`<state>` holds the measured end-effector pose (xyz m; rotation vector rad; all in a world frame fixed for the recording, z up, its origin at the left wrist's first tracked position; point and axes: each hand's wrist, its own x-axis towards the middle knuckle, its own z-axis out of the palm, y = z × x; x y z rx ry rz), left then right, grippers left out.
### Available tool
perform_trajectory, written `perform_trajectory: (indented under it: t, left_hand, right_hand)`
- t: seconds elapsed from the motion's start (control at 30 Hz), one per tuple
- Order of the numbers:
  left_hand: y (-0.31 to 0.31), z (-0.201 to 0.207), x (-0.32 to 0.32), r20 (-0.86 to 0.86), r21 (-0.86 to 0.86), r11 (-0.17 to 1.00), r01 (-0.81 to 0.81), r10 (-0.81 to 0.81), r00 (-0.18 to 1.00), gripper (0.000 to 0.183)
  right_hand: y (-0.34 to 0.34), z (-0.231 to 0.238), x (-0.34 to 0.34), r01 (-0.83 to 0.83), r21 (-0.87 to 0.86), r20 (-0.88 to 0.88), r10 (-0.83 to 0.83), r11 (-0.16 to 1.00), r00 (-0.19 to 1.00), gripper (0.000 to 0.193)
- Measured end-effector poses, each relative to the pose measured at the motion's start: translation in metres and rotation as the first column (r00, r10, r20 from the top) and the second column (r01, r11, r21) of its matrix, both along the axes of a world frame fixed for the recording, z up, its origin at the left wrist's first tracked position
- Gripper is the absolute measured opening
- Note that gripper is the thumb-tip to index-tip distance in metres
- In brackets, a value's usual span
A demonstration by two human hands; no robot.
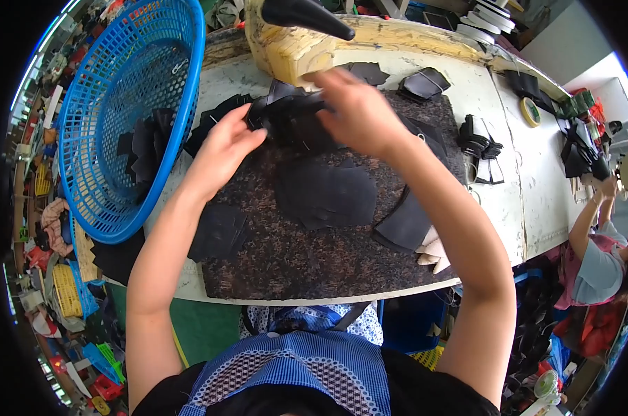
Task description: Organizing and sorting cut leather components for shoe manufacturing at a workbench.
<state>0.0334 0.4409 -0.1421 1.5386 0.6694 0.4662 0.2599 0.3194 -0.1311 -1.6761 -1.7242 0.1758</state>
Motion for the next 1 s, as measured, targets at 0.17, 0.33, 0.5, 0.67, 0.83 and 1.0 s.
perform_trajectory:
  t: [0.17,0.33,0.5,0.67,0.83,1.0]
  left_hand:
    - [-0.032,0.024,-0.11,-0.013,0.512,0.859,-0.034,0.047,0.999,0.03]
    - [-0.057,0.002,-0.2,-0.11,0.43,0.862,-0.268,0.344,0.932,0.015]
    - [-0.064,-0.008,-0.225,-0.072,0.458,0.824,-0.334,0.409,0.91,0.014]
    - [-0.058,-0.013,-0.206,-0.091,0.529,0.807,-0.264,0.363,0.927,0.016]
    - [-0.052,-0.028,-0.202,-0.318,0.784,0.619,0.049,0.332,0.888,0.051]
    - [-0.04,-0.029,-0.206,-0.42,0.482,0.876,-0.023,0.254,0.871,0.075]
  right_hand:
    - [-0.096,0.014,-0.008,0.223,-0.126,-0.225,-0.247,0.967,0.943,0.027]
    - [-0.175,0.002,-0.051,0.105,-0.229,0.136,-0.075,0.968,0.988,0.028]
    - [-0.182,0.004,-0.057,0.17,-0.235,0.224,-0.117,0.957,0.968,0.033]
    - [-0.147,0.02,-0.094,0.104,-0.172,-0.02,-0.109,0.98,0.994,0.026]
    - [-0.099,0.011,-0.146,-0.159,-0.117,-0.11,0.147,0.98,0.983,0.02]
    - [-0.095,-0.001,-0.157,-0.187,-0.184,-0.146,0.162,0.965,0.976,0.022]
